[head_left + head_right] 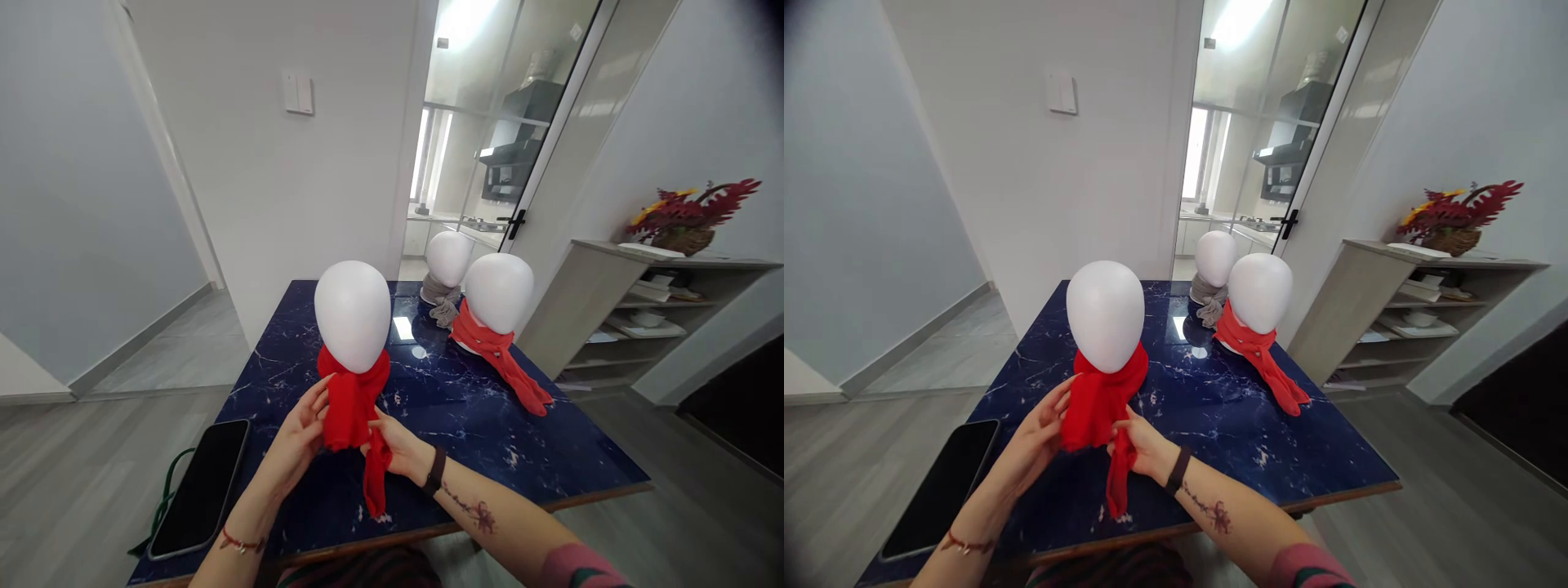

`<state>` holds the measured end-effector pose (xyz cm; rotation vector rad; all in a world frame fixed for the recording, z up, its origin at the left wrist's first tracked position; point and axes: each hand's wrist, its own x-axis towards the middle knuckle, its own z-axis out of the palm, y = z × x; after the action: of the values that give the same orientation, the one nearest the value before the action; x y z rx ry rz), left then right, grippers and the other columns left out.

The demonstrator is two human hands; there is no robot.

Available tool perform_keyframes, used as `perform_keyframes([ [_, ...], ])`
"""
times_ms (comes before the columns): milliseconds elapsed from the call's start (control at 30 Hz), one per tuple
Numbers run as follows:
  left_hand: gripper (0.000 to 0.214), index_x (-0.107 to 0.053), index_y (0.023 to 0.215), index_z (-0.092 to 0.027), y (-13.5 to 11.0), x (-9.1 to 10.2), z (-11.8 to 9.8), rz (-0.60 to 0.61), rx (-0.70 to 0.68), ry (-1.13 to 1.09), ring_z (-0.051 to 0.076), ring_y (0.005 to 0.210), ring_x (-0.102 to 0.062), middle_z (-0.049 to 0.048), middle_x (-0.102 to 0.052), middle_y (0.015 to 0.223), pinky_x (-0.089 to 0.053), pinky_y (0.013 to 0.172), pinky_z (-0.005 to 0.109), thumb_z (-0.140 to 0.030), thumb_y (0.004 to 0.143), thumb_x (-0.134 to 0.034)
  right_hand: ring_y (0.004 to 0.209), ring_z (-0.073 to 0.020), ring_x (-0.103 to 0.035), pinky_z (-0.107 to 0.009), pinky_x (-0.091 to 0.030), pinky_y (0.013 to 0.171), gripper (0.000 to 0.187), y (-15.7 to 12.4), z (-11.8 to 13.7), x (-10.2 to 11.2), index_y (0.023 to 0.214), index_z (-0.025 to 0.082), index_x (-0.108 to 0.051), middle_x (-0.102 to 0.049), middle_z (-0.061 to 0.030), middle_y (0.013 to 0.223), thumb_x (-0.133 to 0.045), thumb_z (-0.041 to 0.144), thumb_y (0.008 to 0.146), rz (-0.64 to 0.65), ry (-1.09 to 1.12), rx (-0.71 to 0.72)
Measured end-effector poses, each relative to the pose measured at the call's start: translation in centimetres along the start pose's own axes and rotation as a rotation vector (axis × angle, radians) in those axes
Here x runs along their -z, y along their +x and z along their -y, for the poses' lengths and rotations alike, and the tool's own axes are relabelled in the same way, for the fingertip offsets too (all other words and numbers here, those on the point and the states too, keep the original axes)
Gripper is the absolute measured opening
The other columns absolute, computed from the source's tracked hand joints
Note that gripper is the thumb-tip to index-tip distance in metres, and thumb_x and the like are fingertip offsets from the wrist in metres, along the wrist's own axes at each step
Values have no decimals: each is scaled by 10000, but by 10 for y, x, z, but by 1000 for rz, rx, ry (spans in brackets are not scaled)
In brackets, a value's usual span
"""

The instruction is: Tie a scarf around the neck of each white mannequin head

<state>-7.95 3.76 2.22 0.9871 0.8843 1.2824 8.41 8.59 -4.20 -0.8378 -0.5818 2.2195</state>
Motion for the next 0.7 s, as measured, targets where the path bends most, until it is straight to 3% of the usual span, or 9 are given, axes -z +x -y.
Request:
perform_keyframes([
  [133, 468, -562, 1204, -228, 27, -13, 2, 49, -225, 719, 246, 1105, -569, 77, -645, 1160, -391, 1014, 427, -170, 741, -597, 462, -80, -493, -194, -350, 456, 589, -3, -18, -6, 1178, 280, -445, -580, 79, 631, -658, 169, 640, 4, -162, 239],
  [200, 464, -530, 1228, -219, 35, -17, 3, 70, -285, 951, 257, 1112, -557, 88, -642, 1149, -376, 1014, 455, -195, 767, -580, 511, -102, -533, -211, -387, 479, 624, -4, -25, -9, 1208, 269, -442, -624, 52, 688, -645, 168, 627, 8, -213, 348],
  [333, 411, -411, 1268, -188, 36, -12, 11, 133, -323, 1023, 223, 1173, -517, 119, -565, 1240, -377, 1022, 418, -210, 858, -431, 877, -186, -628, -290, -498, 699, 616, -3, -30, -11, 1211, 251, -479, -662, -38, 1052, -608, 149, 618, -45, -235, 537],
  [433, 458, -422, 1227, -170, 34, 0, 22, 151, -324, 1082, 209, 1181, -490, 123, -530, 1242, -358, 1040, 406, -79, 780, -385, 1095, -208, -563, -357, -450, 931, 596, -1, -27, -11, 1199, 252, -507, -588, -42, 1236, -597, 138, 622, -34, -235, 601],
  [533, 583, -447, 1240, -172, 37, 8, 32, 154, -316, 1233, 245, 1203, -439, 123, -525, 1221, -343, 1028, 447, -21, 676, -422, 1121, -206, -546, -371, -408, 994, 589, 1, -24, -9, 1191, 249, -509, -577, -37, 1248, -597, 136, 620, -49, -261, 629],
  [700, 562, -489, 1226, -158, 50, 4, 34, 213, -286, 1386, 248, 1168, -455, 127, -563, 1213, -350, 982, 420, -16, 688, -411, 1054, -194, -563, -352, -431, 956, 471, 7, -21, 1, 1130, 223, -512, -601, -48, 1155, -558, 164, 664, -171, -401, 744],
])
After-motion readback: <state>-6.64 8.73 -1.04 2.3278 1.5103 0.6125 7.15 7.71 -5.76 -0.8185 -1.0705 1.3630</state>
